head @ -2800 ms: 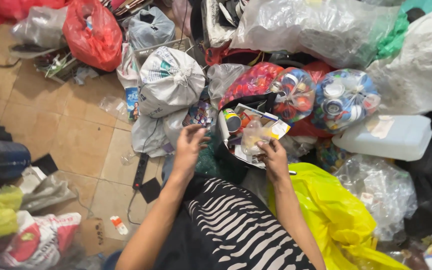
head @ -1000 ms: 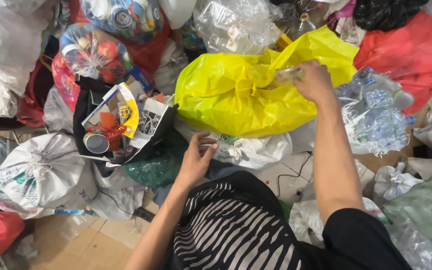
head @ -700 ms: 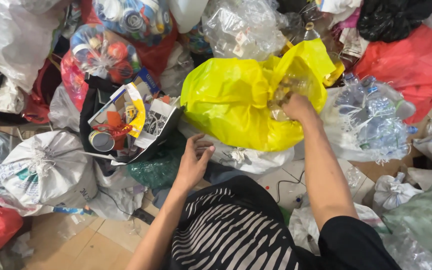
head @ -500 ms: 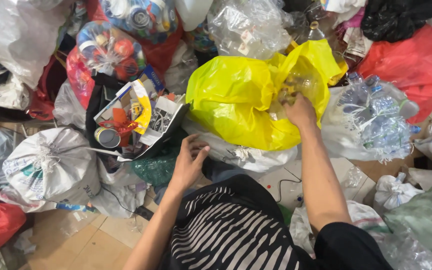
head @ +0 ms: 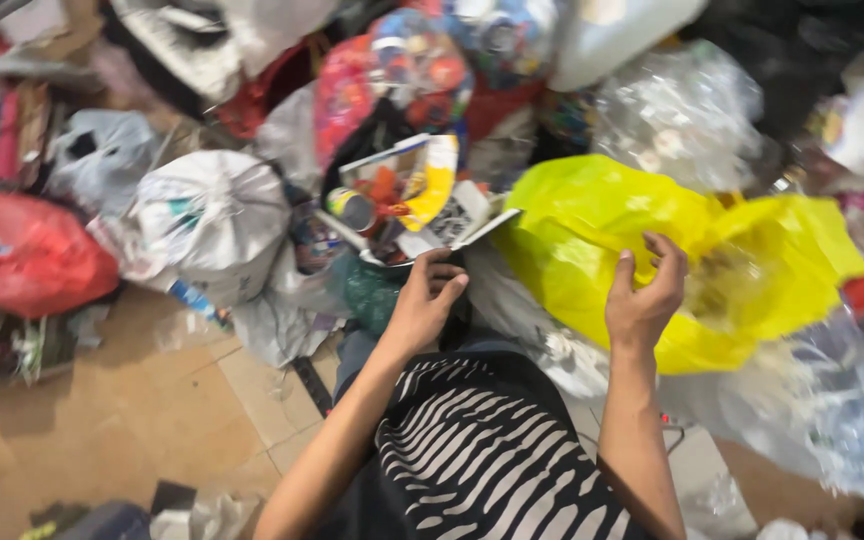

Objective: The recorder is sorting through various recyclable items and trash bags.

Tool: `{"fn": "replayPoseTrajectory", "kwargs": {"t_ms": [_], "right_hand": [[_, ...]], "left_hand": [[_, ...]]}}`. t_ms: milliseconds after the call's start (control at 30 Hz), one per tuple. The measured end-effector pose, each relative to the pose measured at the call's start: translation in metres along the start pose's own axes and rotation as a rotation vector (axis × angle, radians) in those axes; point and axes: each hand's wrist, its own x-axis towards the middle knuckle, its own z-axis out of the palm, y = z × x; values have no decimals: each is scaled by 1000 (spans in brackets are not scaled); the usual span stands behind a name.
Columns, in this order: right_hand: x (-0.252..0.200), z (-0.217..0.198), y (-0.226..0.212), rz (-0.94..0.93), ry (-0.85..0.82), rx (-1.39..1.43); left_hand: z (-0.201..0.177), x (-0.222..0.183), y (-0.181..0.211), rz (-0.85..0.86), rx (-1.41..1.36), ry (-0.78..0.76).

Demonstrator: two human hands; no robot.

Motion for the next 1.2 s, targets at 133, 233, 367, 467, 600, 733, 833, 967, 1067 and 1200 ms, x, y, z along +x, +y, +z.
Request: {"fn": "replayPoseTrajectory", "kwargs": {"t_ms": [133,233,367,467,600,733,833,967,1067,1200], "right_hand": [[2,52,-80,-149,-147,146],[-5,93,-134,-349,-326,230],[-29,147,-189,-497,-700,393],[-51,196,-217,-502,-980,425],[-91,260,-239,-453,-1293,354],[-133,340,-215,-287,-1412,275],[-177,400,-176,-7,-1431,211],[-232,497,-112,274,-1319,163],[-254,566,-54,283,-1194,63],[-288,640,-11,554,-1117,180]], "left_hand": [[-48,-2,-9,5,-44,120],[-88,-7,-21,24,-82,226],[-147,-13,-35,-23,-148,371],[-184,-4,-86,-59,-203,444],[-223,9,-162,-185,-267,536],[-254,45,-219,-337,-136,547],[-277,73,-254,-352,48,459],[-309,129,-323,-6,681,158],[-313,164,-403,189,1024,15],[-337,164,-441,-4,1333,-295]]}}
